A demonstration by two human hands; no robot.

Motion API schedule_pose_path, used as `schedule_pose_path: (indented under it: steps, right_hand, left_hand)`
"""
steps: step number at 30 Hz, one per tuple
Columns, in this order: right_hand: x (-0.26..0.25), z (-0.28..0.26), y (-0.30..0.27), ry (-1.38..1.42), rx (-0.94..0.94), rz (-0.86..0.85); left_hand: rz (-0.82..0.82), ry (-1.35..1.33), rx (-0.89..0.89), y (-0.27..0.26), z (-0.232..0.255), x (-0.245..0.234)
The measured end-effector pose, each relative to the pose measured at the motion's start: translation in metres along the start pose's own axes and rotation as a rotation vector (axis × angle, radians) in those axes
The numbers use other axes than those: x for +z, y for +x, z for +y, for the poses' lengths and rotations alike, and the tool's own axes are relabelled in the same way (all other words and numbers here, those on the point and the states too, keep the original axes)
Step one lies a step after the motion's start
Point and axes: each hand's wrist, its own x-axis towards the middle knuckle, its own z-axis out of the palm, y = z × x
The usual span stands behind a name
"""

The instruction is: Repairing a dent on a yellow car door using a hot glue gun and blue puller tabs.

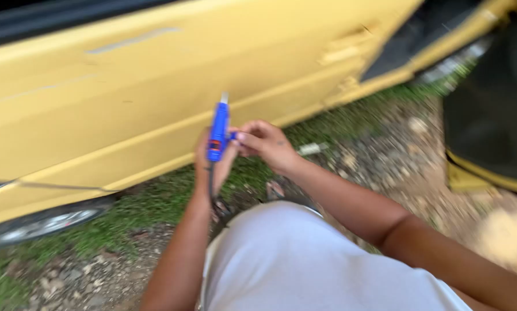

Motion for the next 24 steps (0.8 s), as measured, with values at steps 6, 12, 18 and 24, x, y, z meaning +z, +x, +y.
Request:
schedule_pose_path:
  steps: [6, 12, 18, 24]
  right_hand:
    - [-0.006, -0.009, -0.003, -0.032, 0.064, -0.038]
    - [-0.029, 0.006, -0.005, -0.129, -0.107, 0.019]
    - [-0.037, 0.018, -0.007, 0.036, -0.153, -0.19]
    - [-0.042, 0.006, -0.015, -0.088, -0.209, -0.143]
  left_hand:
    - [0.06, -0.186, -0.06, -0.003, 0.007, 0.014]
    - [0.243, -0.049, -0.025, -0.004, -0.004, 0.031]
    - [0.228, 0.047, 0.032, -0.002, 0.002, 0.043]
    - [0.286, 0.048, -0.034, 0.005, 0.003, 0.048]
